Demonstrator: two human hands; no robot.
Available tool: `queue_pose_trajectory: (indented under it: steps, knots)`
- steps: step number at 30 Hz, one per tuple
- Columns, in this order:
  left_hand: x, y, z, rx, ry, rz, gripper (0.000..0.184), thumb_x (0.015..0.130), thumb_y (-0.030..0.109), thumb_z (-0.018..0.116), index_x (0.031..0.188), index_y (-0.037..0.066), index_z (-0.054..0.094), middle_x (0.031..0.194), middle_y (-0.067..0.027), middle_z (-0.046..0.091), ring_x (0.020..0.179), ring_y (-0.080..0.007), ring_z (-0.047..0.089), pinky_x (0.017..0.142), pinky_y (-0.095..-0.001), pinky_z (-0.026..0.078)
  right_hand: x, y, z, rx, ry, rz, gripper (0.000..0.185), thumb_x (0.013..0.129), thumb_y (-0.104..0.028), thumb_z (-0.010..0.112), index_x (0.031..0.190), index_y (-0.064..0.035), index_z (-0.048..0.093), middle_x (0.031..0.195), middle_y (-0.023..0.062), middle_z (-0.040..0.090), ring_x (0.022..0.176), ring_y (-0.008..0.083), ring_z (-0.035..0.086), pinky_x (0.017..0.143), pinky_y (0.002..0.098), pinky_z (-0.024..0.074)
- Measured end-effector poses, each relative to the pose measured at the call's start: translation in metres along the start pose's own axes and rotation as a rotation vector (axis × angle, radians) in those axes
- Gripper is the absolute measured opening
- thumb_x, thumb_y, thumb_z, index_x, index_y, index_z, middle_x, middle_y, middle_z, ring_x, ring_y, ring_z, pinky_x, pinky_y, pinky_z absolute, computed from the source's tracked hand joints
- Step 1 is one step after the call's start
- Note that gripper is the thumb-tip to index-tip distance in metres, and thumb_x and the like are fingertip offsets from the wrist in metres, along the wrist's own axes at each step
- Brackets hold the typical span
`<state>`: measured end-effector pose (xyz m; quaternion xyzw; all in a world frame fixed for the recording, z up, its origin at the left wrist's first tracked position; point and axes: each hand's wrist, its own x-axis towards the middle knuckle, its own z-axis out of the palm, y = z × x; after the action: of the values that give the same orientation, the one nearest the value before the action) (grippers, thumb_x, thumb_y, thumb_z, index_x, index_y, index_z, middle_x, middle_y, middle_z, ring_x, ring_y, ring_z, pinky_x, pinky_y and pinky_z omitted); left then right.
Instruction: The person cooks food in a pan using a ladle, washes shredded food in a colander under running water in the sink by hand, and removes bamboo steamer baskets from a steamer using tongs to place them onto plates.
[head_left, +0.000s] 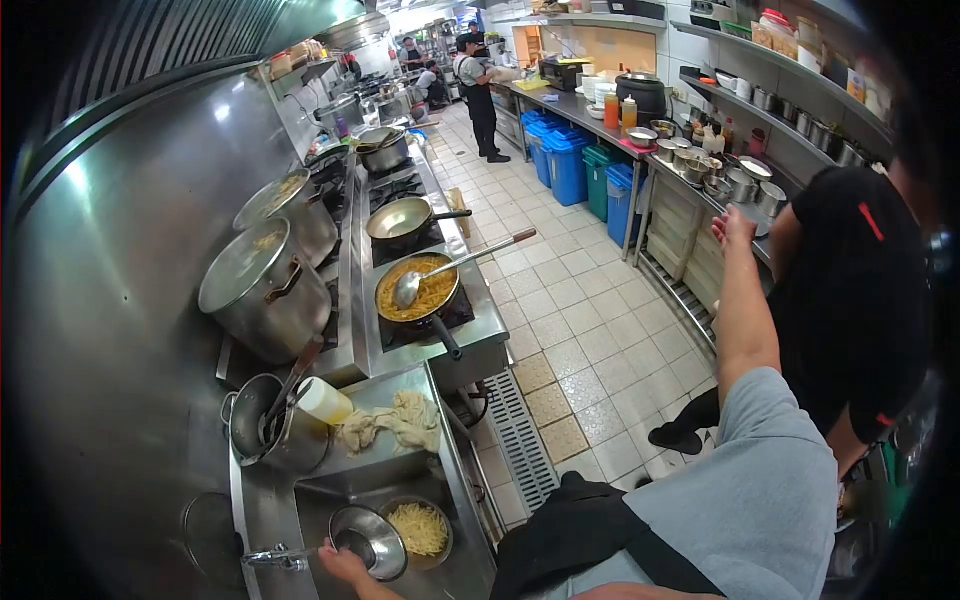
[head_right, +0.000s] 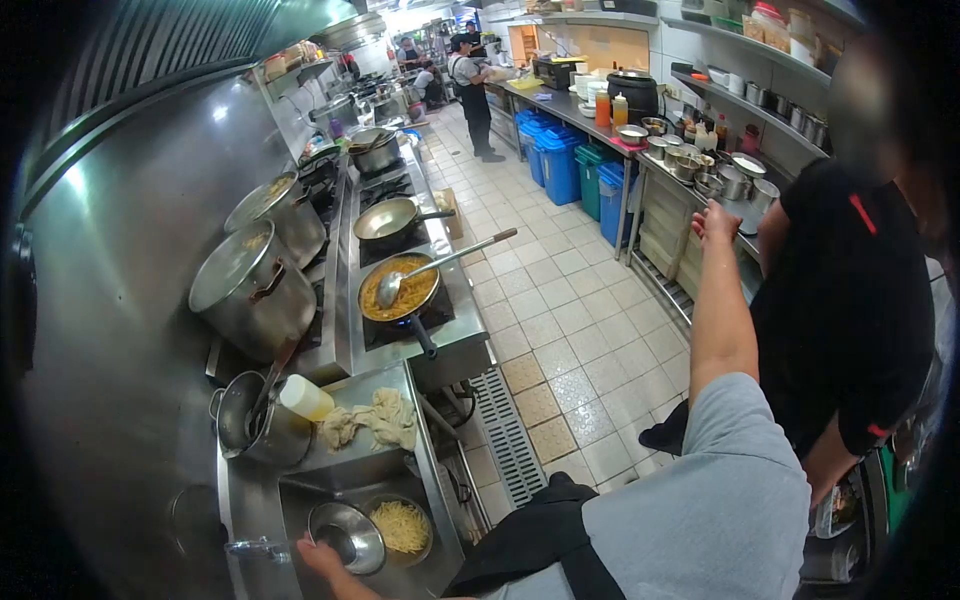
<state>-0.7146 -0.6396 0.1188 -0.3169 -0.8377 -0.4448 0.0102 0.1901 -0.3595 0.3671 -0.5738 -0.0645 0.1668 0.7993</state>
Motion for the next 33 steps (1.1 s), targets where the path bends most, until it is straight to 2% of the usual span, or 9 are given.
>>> queue_pose_trajectory:
  steps: [5,12,15,17,20,24,26,31,33]
  knots:
    - [0.015,0.005,-0.008,0.146,-0.015,0.053,0.025,0.066,-0.009,0.042,0.089,-0.003,0.05,0.1,-0.021,0.059,0.099,-0.0355,0.054,0.089,-0.0404,0.038,-0.018,-0.001,-0.041,-0.047,-0.061,0.023,0.024,0.08,-0.023,0.059,0.09,-0.0011,0.055,0.08,0.008,0.06,0.054,0.017,0.058,0.045,0.028,0.0492]
    - [0.014,0.001,-0.003,0.212,0.045,0.115,0.033,0.07,-0.009,0.04,0.1,-0.001,0.052,0.103,-0.0207,0.059,0.102,-0.0361,0.053,0.088,-0.0404,0.039,-0.045,-0.015,-0.07,-0.21,-0.124,0.132,0.019,0.081,-0.024,0.059,0.073,-0.0079,0.057,0.059,-0.0018,0.054,0.043,0.0092,0.048,0.04,0.0232,0.0438]
    - [0.018,-0.044,0.01,-0.25,0.117,-0.028,0.034,0.072,-0.008,0.038,0.102,0.001,0.051,0.106,-0.0192,0.058,0.102,-0.0375,0.053,0.087,-0.0417,0.04,-0.053,-0.018,-0.071,-0.218,-0.13,0.127,0.019,0.081,-0.025,0.06,0.071,-0.009,0.057,0.058,-0.0029,0.052,0.04,0.0082,0.045,0.036,0.0222,0.0389]
    - [-0.007,0.025,-0.018,0.205,0.19,-0.118,0.034,0.072,-0.008,0.038,0.102,0.003,0.052,0.104,-0.0192,0.059,0.1,-0.0391,0.054,0.085,-0.0437,0.04,-0.062,-0.023,-0.071,-0.172,-0.242,0.058,0.014,0.081,-0.022,0.06,0.083,-0.0099,0.055,0.063,-0.0018,0.053,0.043,0.0066,0.043,0.037,0.022,0.0352]
    - [-0.021,0.03,-0.027,0.155,0.295,-0.031,0.032,0.072,-0.007,0.04,0.099,0.004,0.052,0.103,-0.0218,0.059,0.1,-0.04,0.054,0.082,-0.0458,0.041,-0.095,-0.031,-0.061,-0.106,-0.21,-0.272,0.015,0.082,-0.02,0.06,0.078,-0.0118,0.048,0.063,-0.0014,0.052,0.044,0.007,0.042,0.037,0.0231,0.0331]
    - [-0.033,0.041,-0.028,0.168,0.362,-0.054,0.03,0.071,-0.002,0.042,0.098,0.003,0.051,0.094,-0.0186,0.061,0.092,-0.0397,0.057,0.076,-0.0466,0.045,-0.042,0.007,-0.081,0.126,-0.188,0.007,0.033,0.081,-0.02,0.062,0.106,-0.0081,0.043,0.063,-0.0009,0.052,0.044,0.0081,0.043,0.037,0.0232,0.0333]
    - [-0.037,0.014,-0.019,-0.214,0.402,0.021,0.037,0.071,-0.004,0.042,0.105,-0.003,0.055,0.099,-0.0158,0.061,0.088,-0.0284,0.059,0.08,-0.0381,0.045,-0.038,0.022,-0.075,0.168,-0.192,0.024,0.047,0.081,-0.021,0.063,0.118,-0.0076,0.038,0.063,-0.001,0.052,0.044,0.0082,0.043,0.037,0.0231,0.0333]
    - [-0.024,-0.092,-0.002,0.623,0.448,0.015,0.03,0.075,0.024,0.06,0.083,-0.005,0.063,0.091,-0.0219,0.063,0.085,-0.0349,0.06,0.079,-0.0428,0.046,-0.045,0.059,-0.086,0.055,-0.088,0.108,0.072,0.079,-0.021,0.064,0.132,-0.0113,0.016,0.062,-0.0005,0.051,0.042,0.007,0.042,0.035,0.0235,0.0333]
    - [-0.042,-0.052,-0.009,0.712,0.377,0.005,0.031,0.075,0.023,0.06,0.084,-0.006,0.063,0.093,-0.0226,0.063,0.087,-0.035,0.06,0.08,-0.0423,0.046,-0.035,0.087,-0.095,0.007,-0.089,0.131,0.055,0.079,-0.018,0.063,0.124,-0.0092,0.033,0.063,0.0,0.05,0.043,0.0072,0.042,0.035,0.0228,0.0338]
